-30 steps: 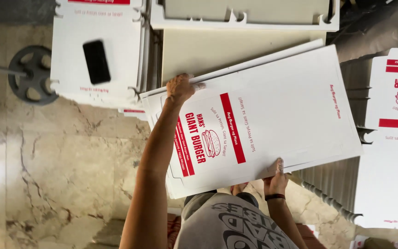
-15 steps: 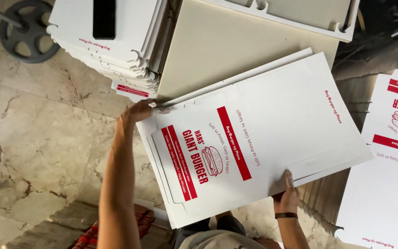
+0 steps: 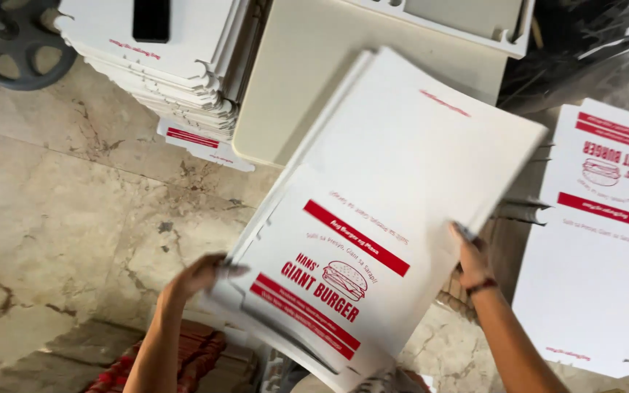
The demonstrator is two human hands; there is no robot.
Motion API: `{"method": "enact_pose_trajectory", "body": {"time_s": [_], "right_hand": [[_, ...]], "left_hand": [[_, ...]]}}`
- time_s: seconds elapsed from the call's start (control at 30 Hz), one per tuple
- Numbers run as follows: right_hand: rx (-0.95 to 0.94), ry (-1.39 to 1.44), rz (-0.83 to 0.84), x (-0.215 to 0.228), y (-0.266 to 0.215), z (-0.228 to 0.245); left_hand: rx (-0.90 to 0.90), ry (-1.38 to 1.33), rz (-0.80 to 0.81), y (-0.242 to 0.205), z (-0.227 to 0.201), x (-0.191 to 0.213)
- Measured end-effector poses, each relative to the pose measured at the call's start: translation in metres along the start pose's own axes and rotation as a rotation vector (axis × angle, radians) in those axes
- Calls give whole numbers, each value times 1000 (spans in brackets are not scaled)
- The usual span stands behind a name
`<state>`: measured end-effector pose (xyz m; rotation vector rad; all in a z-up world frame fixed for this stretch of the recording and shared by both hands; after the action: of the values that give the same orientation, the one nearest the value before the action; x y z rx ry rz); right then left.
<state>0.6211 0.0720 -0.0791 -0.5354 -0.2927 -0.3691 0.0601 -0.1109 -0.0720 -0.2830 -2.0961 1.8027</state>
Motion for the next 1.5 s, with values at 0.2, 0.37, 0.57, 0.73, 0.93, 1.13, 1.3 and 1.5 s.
{"method": "enact_pose_trajectory", "body": {"time_s": [0.2,0.37,0.57,0.73,0.93,1.13,1.3,1.5], "right_hand": [[128,-465,377,-76,39,110],[337,-567,648,-149,89,171],[839,-626,692,-189,100,290],[870,-270,380,1,21,234],[134,42,126,158,-48,-122],[-213,523,225,69,-84,-102],[-86,337,189,86,-68,-77],[344,255,197,100,-30,32]], "left_hand": [[-64,-738,214,20,57,-159],[341,-1340,262,-51,3,-286],[84,-1597,82,-27,-65,-389],[-19,-1539,88,-5,-45,-400],[-90,-1436,147,-33,-71,-383],[-44,-1386,165,-66,-90,-386],[-82,-1466,172,-118,-131,-387],[-4,-1290,602,-17,-104,-404]]}}
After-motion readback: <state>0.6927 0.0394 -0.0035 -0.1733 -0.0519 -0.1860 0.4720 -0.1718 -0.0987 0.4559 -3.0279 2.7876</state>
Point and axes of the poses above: each hand's wrist, its own y-axis towards the middle knuckle, its own x-axis out of the back of the hand, z = x × y, the point moved 10 cm from there along y, towards the middle knuckle, and after that the axes turned 15 degrees about x, right-handed, at the moved point
